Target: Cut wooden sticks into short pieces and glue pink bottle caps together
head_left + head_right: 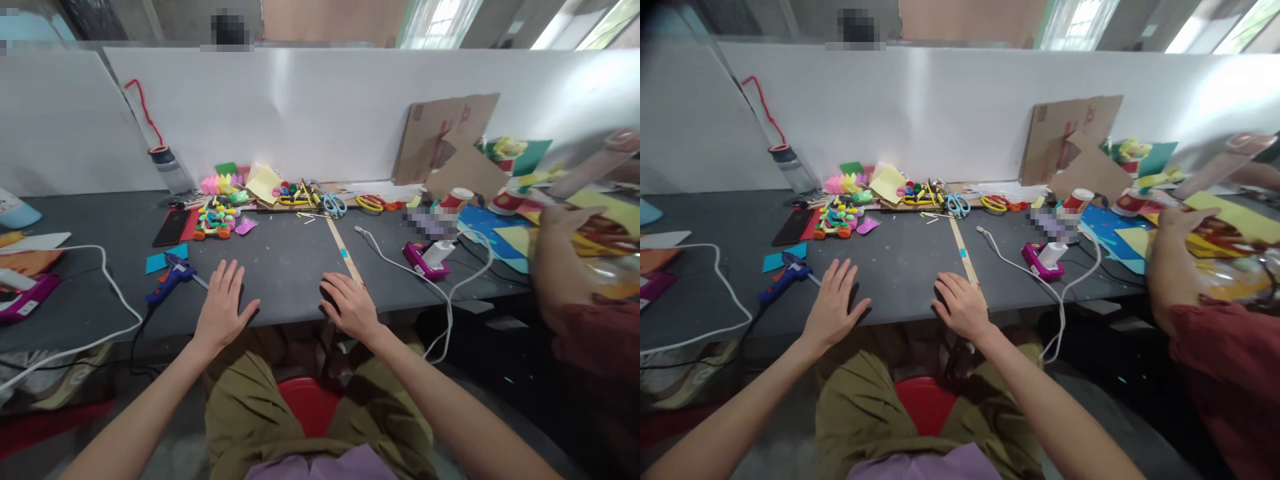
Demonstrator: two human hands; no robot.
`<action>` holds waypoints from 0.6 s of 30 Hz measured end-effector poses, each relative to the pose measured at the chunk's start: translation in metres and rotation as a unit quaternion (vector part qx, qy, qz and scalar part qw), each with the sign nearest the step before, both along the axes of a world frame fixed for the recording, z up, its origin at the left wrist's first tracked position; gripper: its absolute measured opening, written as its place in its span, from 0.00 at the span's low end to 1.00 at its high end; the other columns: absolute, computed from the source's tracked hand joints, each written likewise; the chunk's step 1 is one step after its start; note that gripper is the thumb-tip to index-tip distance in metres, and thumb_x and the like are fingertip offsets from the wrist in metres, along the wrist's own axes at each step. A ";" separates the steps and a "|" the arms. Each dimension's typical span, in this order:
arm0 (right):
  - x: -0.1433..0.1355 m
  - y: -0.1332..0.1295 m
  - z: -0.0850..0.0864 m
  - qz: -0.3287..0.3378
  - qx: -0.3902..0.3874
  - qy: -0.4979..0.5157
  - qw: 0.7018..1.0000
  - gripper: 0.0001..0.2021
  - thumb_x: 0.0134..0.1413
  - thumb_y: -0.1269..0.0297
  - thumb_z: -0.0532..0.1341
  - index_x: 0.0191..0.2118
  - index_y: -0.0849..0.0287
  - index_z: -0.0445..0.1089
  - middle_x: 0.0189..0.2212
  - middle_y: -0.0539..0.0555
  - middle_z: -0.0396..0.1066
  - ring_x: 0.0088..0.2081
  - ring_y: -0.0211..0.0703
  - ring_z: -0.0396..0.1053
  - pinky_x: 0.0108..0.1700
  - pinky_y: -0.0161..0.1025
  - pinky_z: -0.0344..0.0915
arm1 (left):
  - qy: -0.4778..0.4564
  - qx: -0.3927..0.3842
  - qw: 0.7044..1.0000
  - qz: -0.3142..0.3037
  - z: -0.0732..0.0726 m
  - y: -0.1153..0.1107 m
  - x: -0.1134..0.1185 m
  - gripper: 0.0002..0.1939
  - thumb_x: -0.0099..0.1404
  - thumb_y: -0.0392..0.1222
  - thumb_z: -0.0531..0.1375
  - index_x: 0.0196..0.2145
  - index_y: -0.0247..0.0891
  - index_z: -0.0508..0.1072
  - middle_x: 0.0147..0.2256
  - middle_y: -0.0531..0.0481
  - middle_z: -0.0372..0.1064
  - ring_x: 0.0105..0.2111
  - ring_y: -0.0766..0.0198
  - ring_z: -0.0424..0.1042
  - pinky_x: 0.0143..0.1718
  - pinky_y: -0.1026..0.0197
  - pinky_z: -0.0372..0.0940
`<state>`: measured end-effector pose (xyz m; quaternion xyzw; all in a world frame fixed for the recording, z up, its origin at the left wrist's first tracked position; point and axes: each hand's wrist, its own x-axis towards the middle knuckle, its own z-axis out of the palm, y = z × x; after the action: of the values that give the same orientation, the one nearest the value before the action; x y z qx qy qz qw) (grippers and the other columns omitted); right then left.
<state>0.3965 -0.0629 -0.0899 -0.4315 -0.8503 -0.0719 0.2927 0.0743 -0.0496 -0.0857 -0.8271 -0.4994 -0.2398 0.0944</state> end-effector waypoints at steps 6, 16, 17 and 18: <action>-0.002 -0.003 0.002 -0.020 0.010 -0.010 1.000 0.17 0.66 0.59 0.59 0.55 0.61 0.68 0.58 0.62 0.66 0.59 0.55 0.64 0.57 0.56 0.65 | -0.013 0.014 1.000 -0.017 0.001 0.007 -0.001 0.38 0.70 0.55 0.55 0.68 0.28 0.50 0.67 0.28 0.50 0.70 0.38 0.41 0.64 0.34 0.51; -0.003 -0.002 0.008 -0.053 -0.002 -0.047 0.998 0.22 0.63 0.59 0.58 0.58 0.65 0.66 0.62 0.65 0.63 0.62 0.60 0.60 0.61 0.60 0.61 | -0.004 0.074 0.971 -0.226 -0.110 -0.084 0.017 0.19 0.69 0.41 0.53 0.55 0.52 0.72 0.50 0.51 0.77 0.55 0.57 0.73 0.57 0.53 0.68; -0.003 -0.001 0.008 -0.055 -0.005 -0.051 0.997 0.22 0.62 0.60 0.58 0.59 0.65 0.66 0.62 0.65 0.63 0.62 0.60 0.60 0.61 0.60 0.61 | 0.004 0.070 0.968 -0.239 -0.134 -0.094 0.024 0.16 0.69 0.41 0.53 0.49 0.53 0.76 0.47 0.54 0.79 0.50 0.59 0.77 0.52 0.57 0.71; -0.003 -0.001 0.008 -0.057 -0.008 -0.054 0.997 0.22 0.62 0.60 0.58 0.59 0.65 0.66 0.62 0.64 0.63 0.62 0.60 0.59 0.61 0.59 0.61 | 0.008 0.066 0.968 -0.241 -0.156 -0.101 0.031 0.15 0.69 0.41 0.54 0.45 0.53 0.78 0.44 0.56 0.81 0.45 0.61 0.79 0.46 0.61 0.74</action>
<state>0.3939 -0.0636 -0.0814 -0.4768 -0.8396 -0.1044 0.2382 0.1055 -0.1507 -0.2418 -0.9170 -0.2680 -0.2808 0.0923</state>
